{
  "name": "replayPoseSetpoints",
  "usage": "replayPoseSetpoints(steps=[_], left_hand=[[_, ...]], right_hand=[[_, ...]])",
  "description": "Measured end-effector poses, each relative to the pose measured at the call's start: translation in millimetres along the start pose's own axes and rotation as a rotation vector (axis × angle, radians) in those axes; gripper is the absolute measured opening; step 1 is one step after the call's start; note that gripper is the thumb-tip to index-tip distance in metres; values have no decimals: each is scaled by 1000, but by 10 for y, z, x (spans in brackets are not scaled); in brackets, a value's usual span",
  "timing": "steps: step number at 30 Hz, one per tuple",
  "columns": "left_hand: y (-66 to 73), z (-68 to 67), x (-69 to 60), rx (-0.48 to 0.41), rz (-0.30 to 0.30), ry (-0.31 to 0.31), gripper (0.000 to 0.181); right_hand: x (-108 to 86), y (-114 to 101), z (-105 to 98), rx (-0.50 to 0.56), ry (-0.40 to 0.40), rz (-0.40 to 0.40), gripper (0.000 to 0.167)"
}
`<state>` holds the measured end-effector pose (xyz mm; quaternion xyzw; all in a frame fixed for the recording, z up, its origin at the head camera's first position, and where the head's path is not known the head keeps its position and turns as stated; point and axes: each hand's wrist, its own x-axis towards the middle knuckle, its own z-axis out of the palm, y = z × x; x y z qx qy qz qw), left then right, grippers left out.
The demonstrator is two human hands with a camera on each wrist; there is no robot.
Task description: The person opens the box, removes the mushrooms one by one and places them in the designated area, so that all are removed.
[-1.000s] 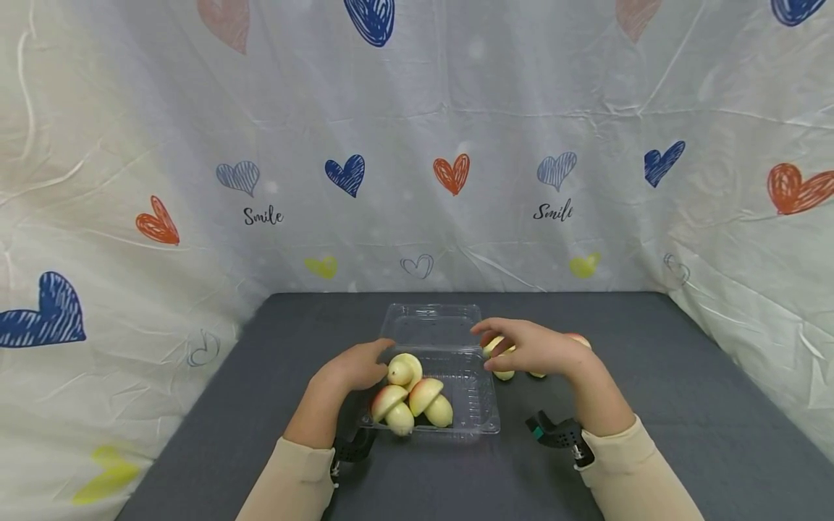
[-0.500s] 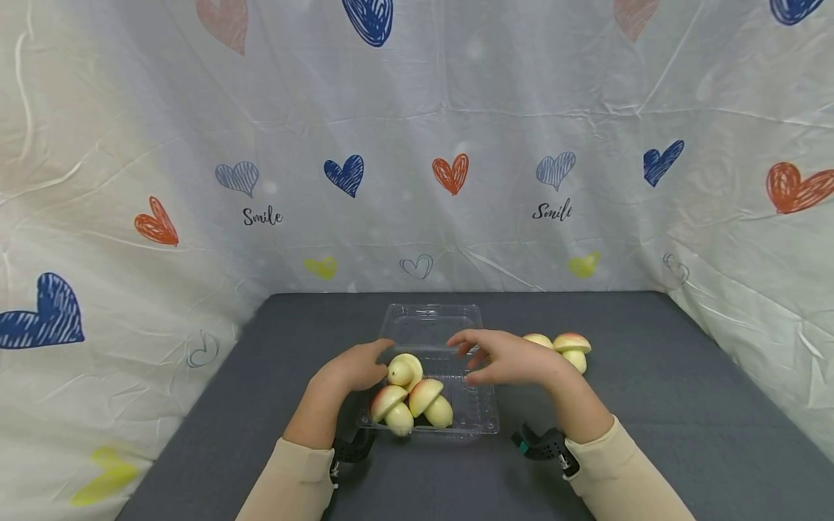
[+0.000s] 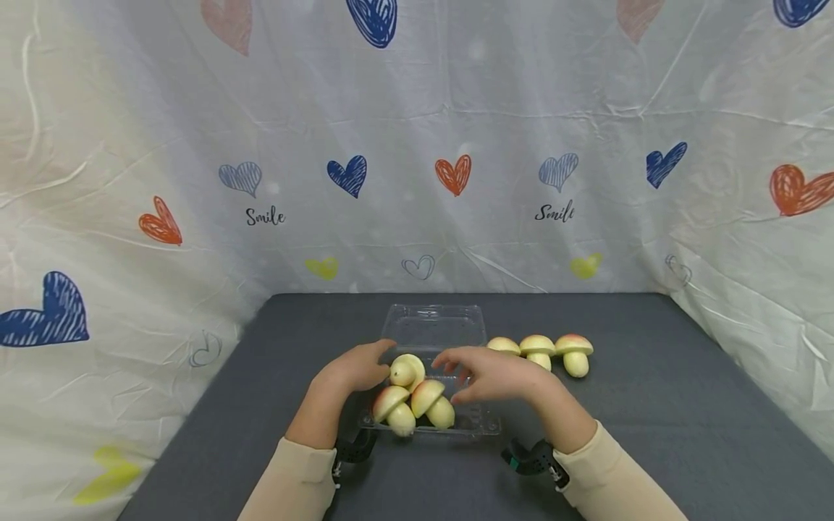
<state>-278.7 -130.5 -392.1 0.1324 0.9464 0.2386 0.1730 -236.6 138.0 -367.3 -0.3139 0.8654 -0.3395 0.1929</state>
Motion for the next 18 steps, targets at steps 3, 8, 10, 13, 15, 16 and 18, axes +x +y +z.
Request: replayPoseSetpoints(steps=[3,8,10,13,15,16,18], left_hand=[[0,-2,-6,1,0,0,57],[-1,-5,-7,-4,11,0,57],[-2,-7,-7,-5,19,2,58],[-4,-8,-10,-6,27,7,58],[-3,-10,-15,-4,28,9,58],[-3,-10,-16,-3,28,10,58],[-3,-9,-18,0,26,11,58]], right_hand=[[34,-11,45,-18,-31,-11,56],[78,7,116,-35,-60,-10,53],[90,15,143,-40,-59,-5,50],[106,17,184,-53,-57,-12,46],[122,16,213,-74,-56,-27,45],[132,13,227,-88,-56,-37,44],[156,11,255,-123,-56,-61,44]])
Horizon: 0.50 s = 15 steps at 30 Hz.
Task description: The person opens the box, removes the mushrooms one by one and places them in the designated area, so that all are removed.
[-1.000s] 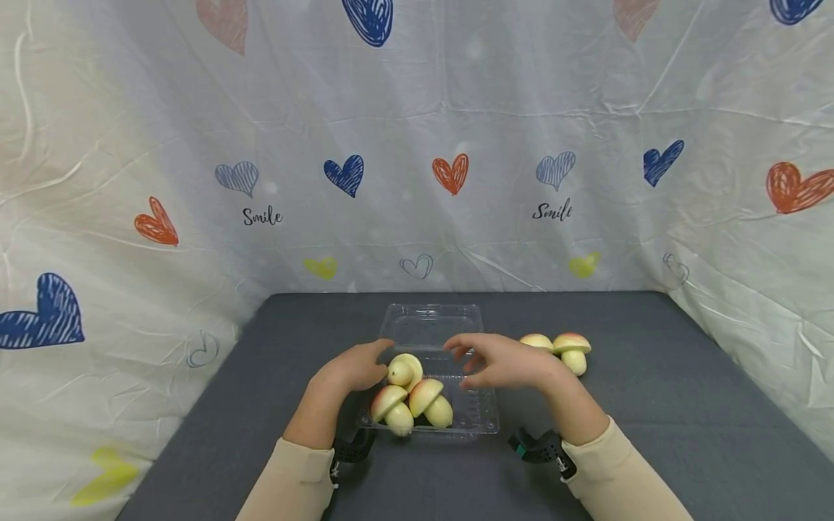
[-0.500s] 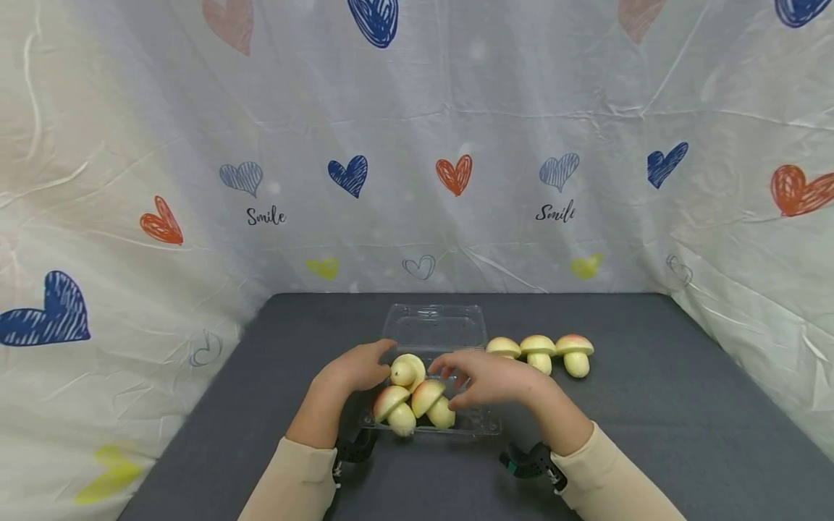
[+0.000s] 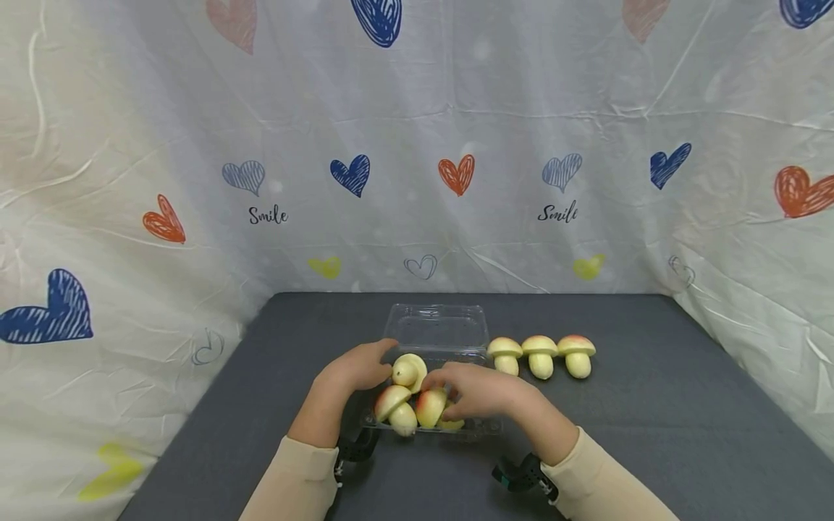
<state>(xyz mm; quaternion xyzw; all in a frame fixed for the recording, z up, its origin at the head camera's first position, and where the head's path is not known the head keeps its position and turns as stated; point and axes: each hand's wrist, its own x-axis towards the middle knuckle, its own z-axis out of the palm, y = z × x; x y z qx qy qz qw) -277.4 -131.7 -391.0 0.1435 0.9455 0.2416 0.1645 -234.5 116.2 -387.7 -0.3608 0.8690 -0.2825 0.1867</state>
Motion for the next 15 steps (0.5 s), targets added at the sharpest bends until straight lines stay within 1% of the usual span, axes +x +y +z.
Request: replayPoseSetpoints(steps=[4,10,15], left_hand=[[10,-2,7,8,-2,0,58],[18,-9,10,17,-4,0,57],[13,-8,1,7,-10,-5,56]], right_hand=[[38,-17,27,-67,3,-22,45],[44,-47,40,-137,11,-9,48],[29,-54,54,-153,4,-3,49]])
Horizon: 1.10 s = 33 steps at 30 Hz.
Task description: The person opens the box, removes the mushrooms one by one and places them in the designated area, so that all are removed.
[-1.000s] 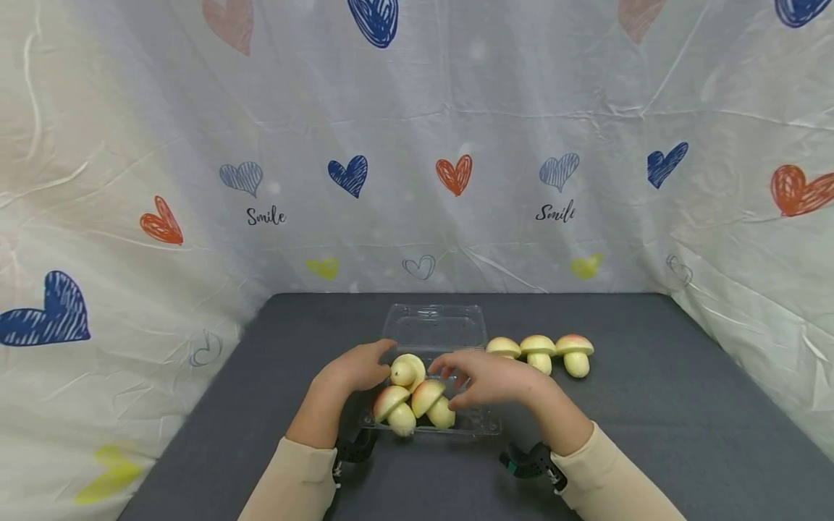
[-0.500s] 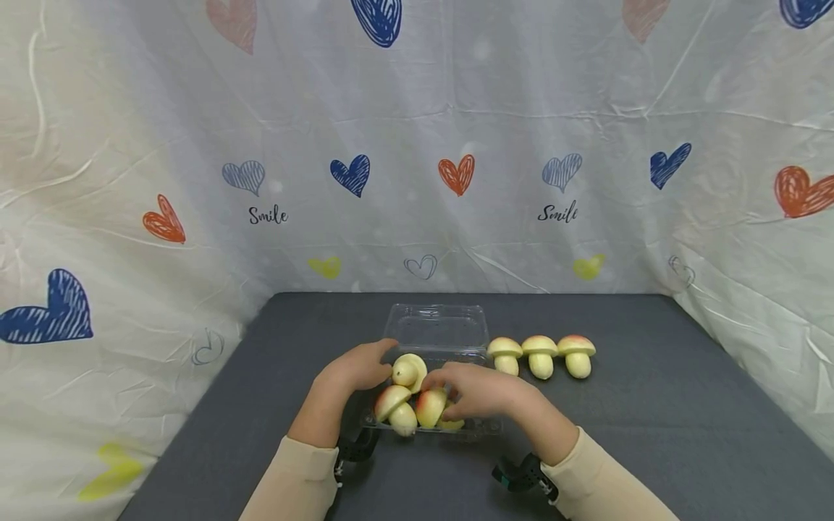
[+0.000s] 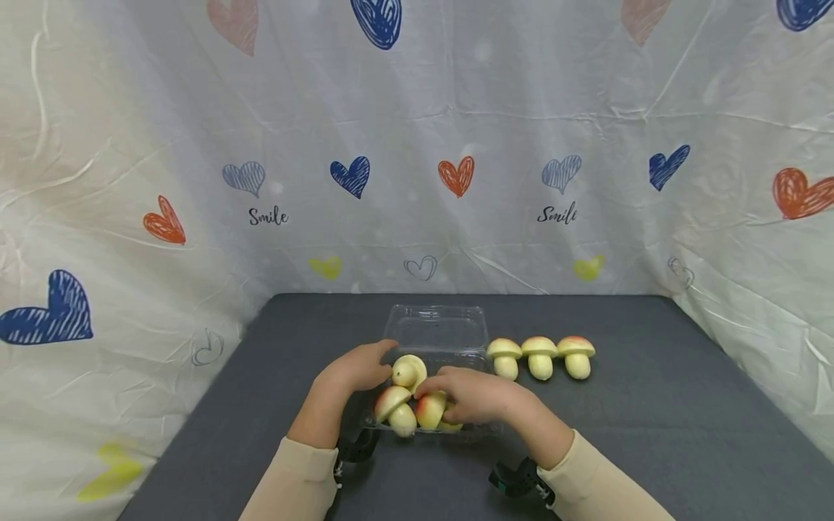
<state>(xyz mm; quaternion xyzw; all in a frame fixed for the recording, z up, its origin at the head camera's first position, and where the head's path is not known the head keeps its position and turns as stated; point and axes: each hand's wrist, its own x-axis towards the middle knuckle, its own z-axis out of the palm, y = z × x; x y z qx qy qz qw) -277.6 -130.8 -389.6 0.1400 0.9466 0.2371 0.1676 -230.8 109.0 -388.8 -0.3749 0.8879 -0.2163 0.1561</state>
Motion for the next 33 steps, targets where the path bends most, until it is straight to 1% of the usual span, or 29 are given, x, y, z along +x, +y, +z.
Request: replayPoseSetpoints(steps=[10,14,18,22,29,33], left_hand=[[-36,13,6,-21,3,1,57],[-36,15,6,-19,11,5,56],[-32,15,11,-17,16,3,57],[-30,21,16,-18,13,3,57],[-21,17,20,-19,5,2,57],[-15,7,16,-19,3,-2,57]], right_hand=[[-25,26,-31,58,39,16,45],[-33,45,-60,82,51,-6,41],[-54,50,-91,131,48,-19,38],[-73,45,-118,175,45,-12,37],[-104,49,-158,182,71,-19,36],[-141,36,-192,217,70,-3,37]])
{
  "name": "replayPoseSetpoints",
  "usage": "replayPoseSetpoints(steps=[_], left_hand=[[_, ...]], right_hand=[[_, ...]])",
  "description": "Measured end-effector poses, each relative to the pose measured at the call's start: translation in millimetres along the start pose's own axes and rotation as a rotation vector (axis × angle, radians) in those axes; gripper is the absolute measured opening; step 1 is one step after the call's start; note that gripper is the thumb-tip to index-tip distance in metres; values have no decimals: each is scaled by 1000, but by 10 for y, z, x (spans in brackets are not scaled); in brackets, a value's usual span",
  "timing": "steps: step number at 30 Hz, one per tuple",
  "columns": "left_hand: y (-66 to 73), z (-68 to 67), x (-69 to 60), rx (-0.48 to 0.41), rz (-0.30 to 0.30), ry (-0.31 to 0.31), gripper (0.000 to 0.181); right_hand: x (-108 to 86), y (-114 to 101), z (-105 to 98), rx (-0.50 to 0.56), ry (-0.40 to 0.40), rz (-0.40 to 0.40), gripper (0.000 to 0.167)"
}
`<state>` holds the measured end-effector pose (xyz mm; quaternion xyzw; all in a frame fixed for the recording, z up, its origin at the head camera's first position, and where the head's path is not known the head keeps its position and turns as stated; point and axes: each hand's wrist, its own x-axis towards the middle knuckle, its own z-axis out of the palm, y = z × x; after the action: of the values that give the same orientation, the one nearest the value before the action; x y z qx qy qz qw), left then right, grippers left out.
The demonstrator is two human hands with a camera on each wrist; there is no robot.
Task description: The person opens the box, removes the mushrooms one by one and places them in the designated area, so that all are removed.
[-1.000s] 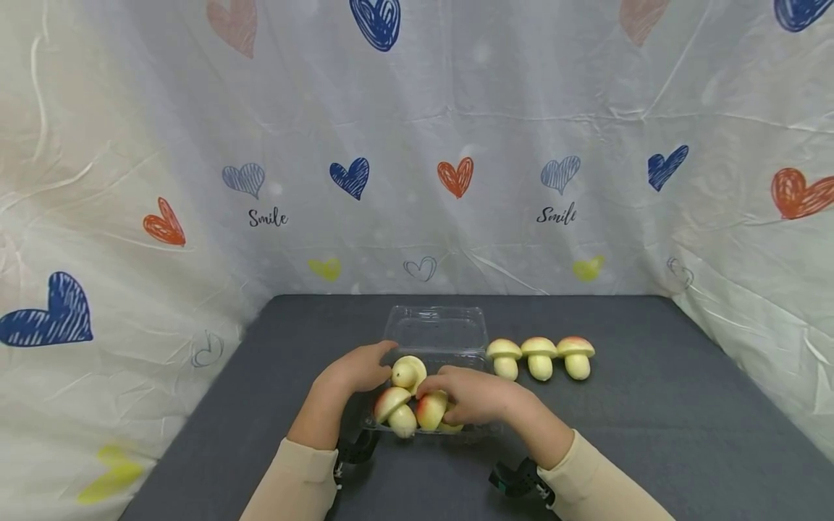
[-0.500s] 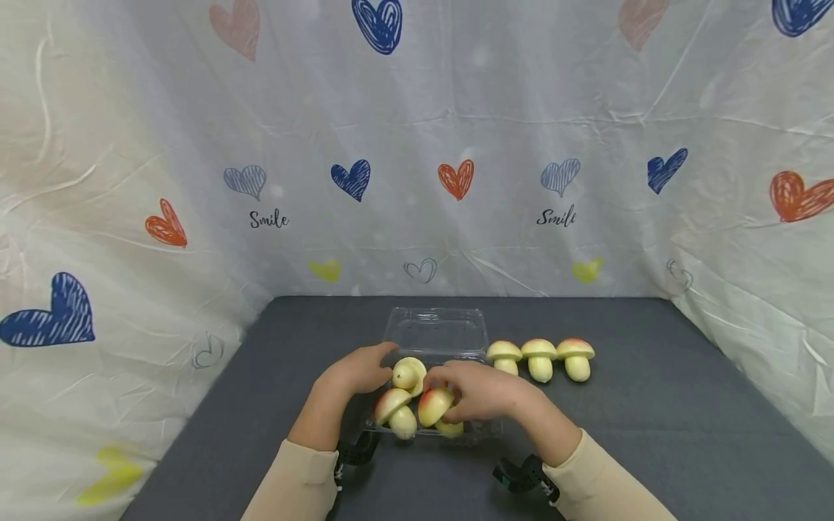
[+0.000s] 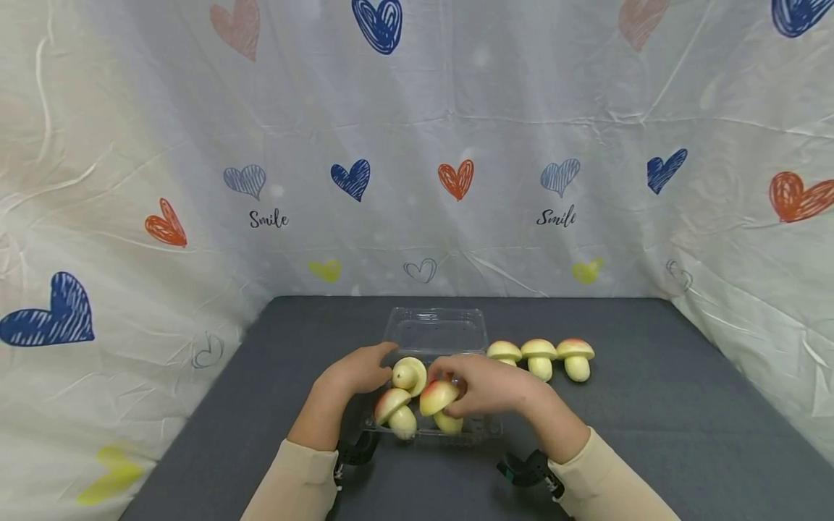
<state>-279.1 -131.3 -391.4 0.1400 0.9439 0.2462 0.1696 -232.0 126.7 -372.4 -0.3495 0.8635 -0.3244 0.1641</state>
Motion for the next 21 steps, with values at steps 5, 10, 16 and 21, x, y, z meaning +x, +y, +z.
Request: replayPoseSetpoints(steps=[5,10,16,21], left_hand=[[6,-2,-15,-8,0,0,57],[10,-4,-23,-9,10,3,58],[19,-13,-35,-6,9,5,58],[16,-12,-33,-8,11,4,58]], right_hand=[[-35,-5,-36,1,17,10,40],[-58,11,-71,-4,35,36,45],[-90,18,-111,-19,55,43,45],[-121,24,-142,-26,71,42,42]])
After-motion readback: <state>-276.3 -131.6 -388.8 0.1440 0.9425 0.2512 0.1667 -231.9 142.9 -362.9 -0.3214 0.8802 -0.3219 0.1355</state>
